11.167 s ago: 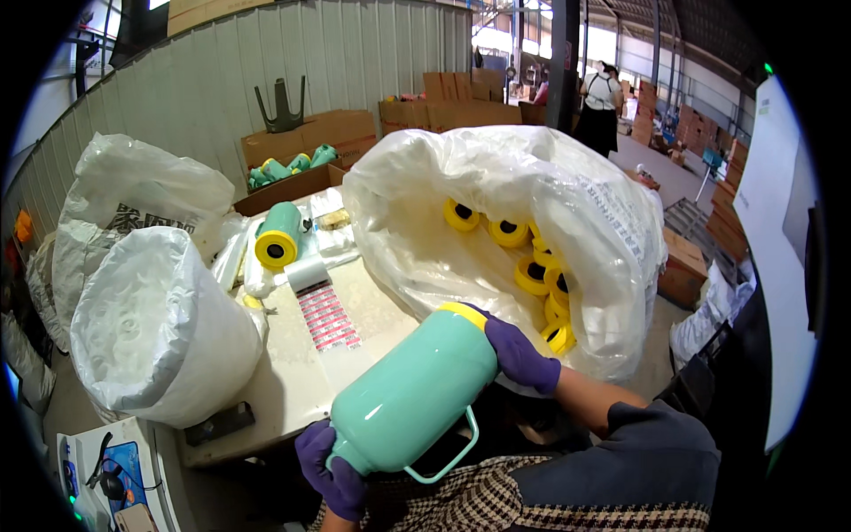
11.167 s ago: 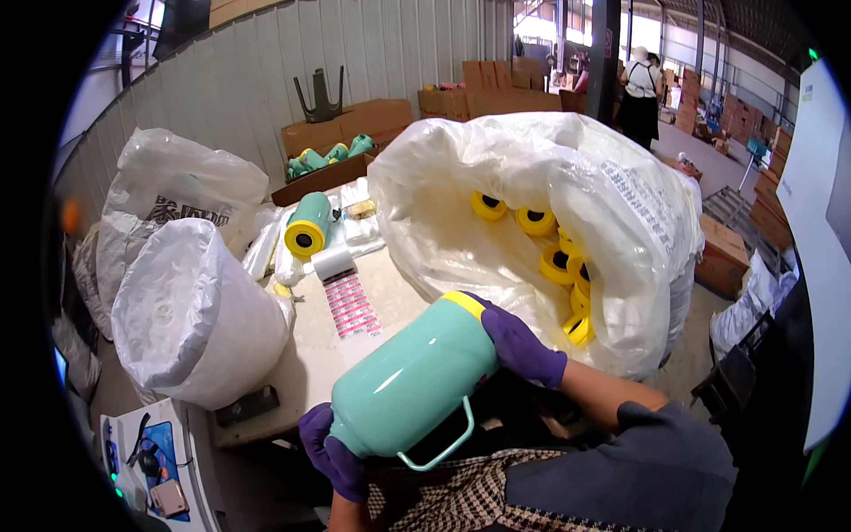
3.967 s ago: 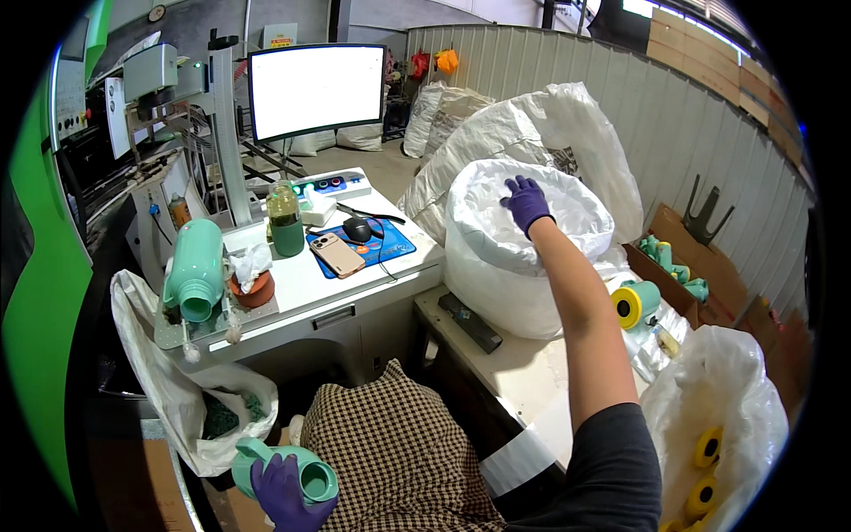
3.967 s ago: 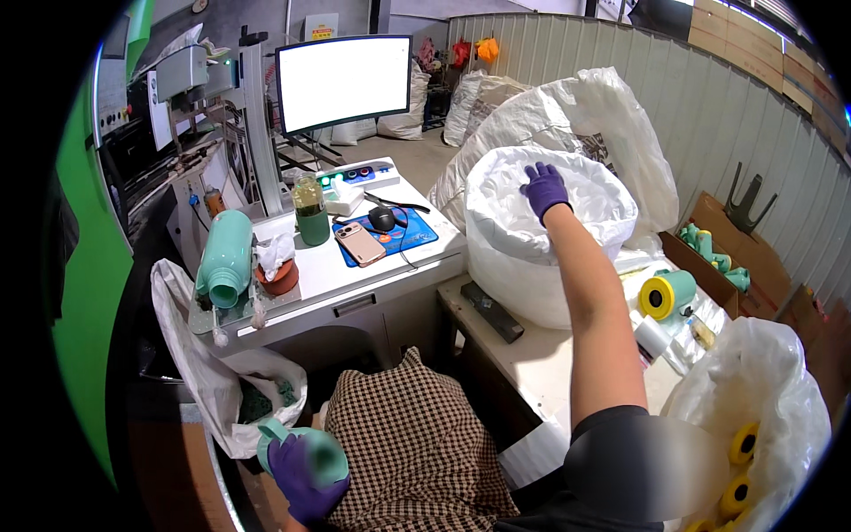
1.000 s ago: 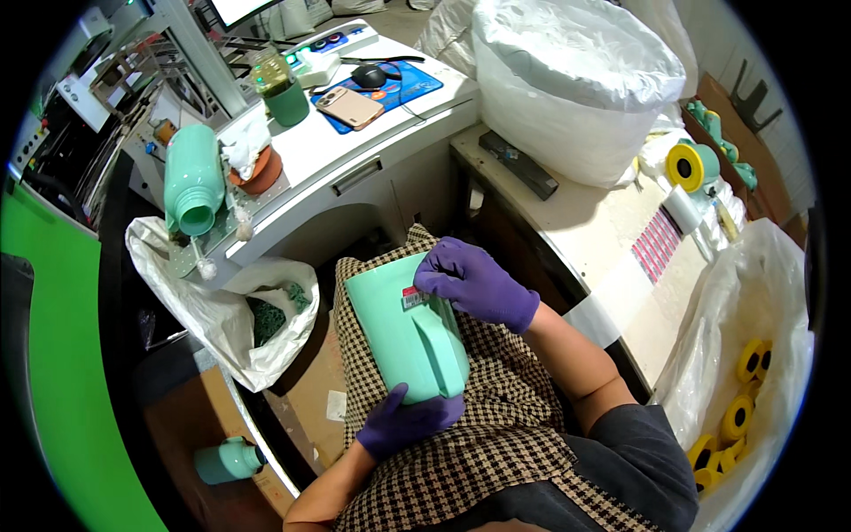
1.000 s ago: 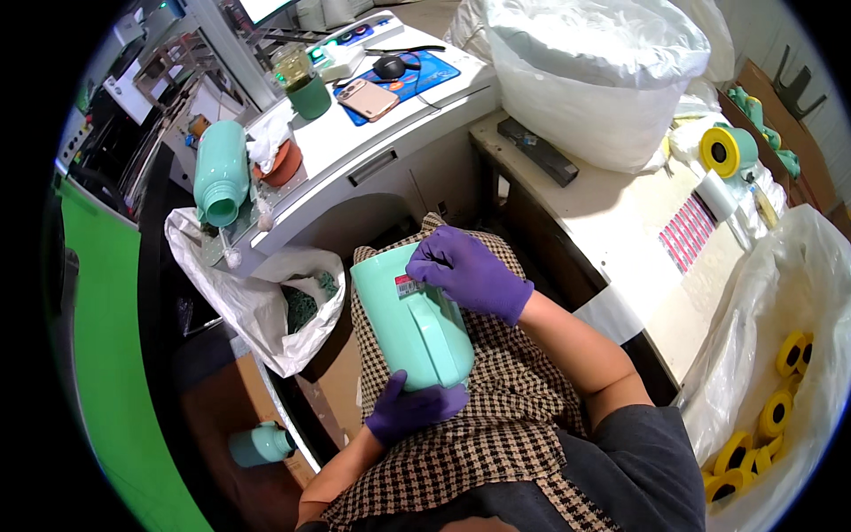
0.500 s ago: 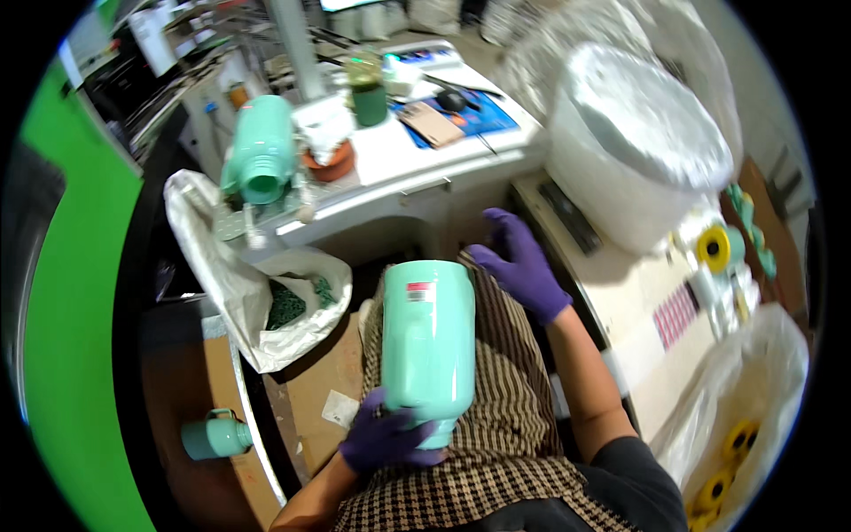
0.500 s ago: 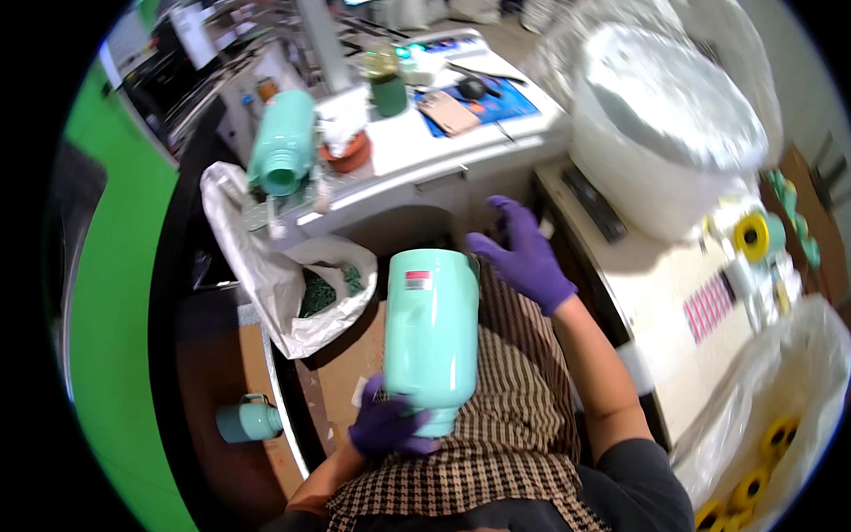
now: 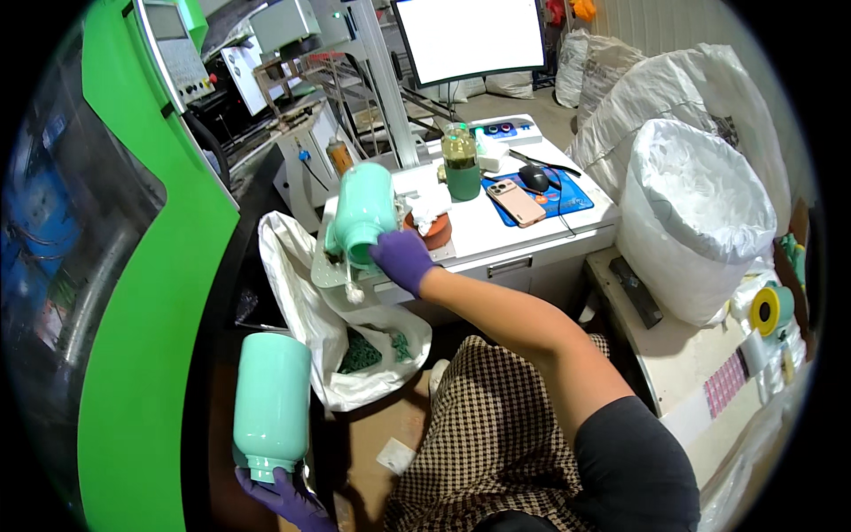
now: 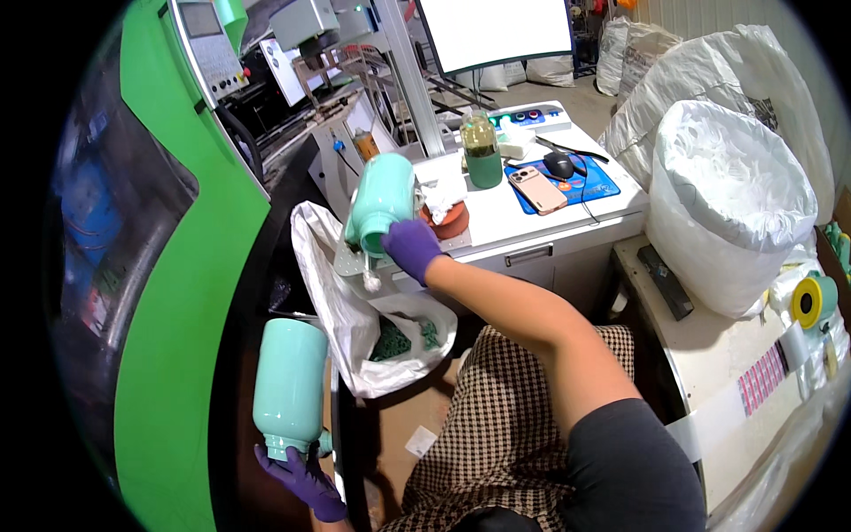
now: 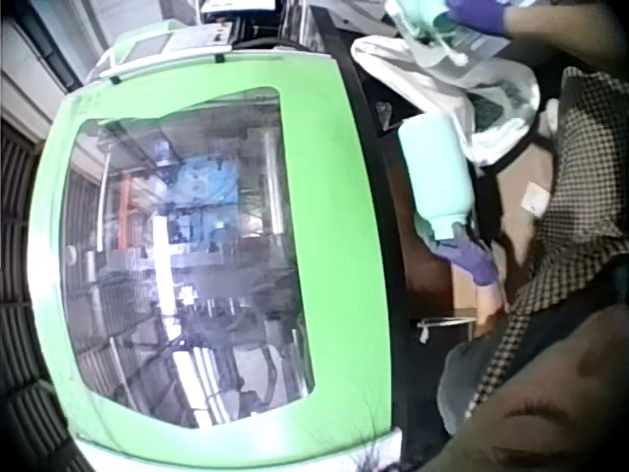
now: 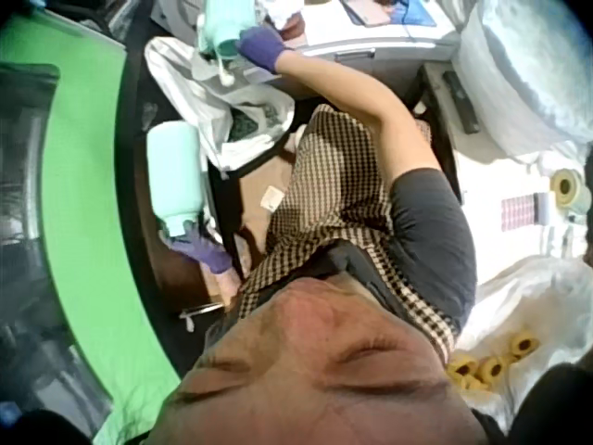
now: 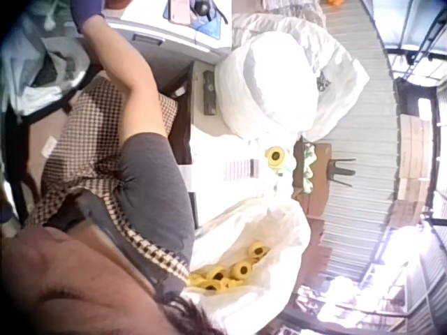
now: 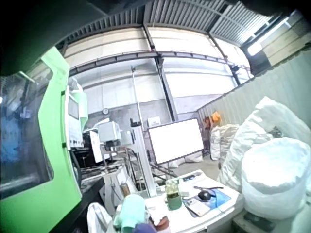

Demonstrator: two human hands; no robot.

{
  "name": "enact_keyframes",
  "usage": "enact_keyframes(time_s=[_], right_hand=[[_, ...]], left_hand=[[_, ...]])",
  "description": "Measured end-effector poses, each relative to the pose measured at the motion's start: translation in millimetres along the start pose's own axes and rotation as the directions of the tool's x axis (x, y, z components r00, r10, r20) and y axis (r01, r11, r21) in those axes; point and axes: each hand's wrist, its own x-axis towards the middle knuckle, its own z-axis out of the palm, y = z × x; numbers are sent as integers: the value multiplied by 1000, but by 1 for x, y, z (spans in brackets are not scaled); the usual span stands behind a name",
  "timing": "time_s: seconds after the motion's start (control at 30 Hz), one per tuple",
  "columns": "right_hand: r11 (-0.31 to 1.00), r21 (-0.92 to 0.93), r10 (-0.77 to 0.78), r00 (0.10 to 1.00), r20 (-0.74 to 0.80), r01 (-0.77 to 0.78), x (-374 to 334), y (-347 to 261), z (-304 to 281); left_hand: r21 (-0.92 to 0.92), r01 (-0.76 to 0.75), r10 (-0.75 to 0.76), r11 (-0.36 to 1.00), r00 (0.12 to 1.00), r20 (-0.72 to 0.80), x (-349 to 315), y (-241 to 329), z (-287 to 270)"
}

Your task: The person assembles light green thermos bodies with yellow lids while seated on the floor. They repeatedly pick up a thermos body, attach a yellow lid, and place the completed unit on a nearby table.

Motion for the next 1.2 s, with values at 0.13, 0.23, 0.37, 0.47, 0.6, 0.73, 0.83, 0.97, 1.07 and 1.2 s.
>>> enact_keyframes(time_s=[0.13,0.23,0.37,0.47,0.6,0.73,0.83,0.97,1.07,1.2], right_hand=[[965,127,-182,934,-307,230,-130,-10,-115],[890,391,-66,915,-399,234,-243,-15,-196],[528,846,414,892,-183,-72,-337,-19,-273],[398,907,578,805,-131,-138,-376,-22,-292],[561,786,405,914,13,-260,-417,-19,-299],[547,799,344,937,55,-248,-411,-28,-294],[573,781,327,943,60,-248,-400,-33,-279],[564,806,305,952,-1,-180,-381,-43,-270],[562,806,301,954,12,-187,-367,-52,-274],[614,762,343,939,-22,-206,-379,-61,-281]], left_hand=[[111,-201,197,973,979,45,28,-15,19],[0,-288,285,958,948,140,47,-25,63],[-228,-458,511,859,770,382,75,-51,192],[-72,-685,640,725,631,437,90,-87,294],[48,-758,653,650,590,475,94,-113,374],[166,-684,551,710,687,474,94,-119,385],[218,-675,519,705,700,490,97,-126,380],[267,-686,500,677,695,516,104,-123,383],[284,-692,503,664,694,515,110,-125,380],[363,-816,572,450,575,584,95,-127,400]])
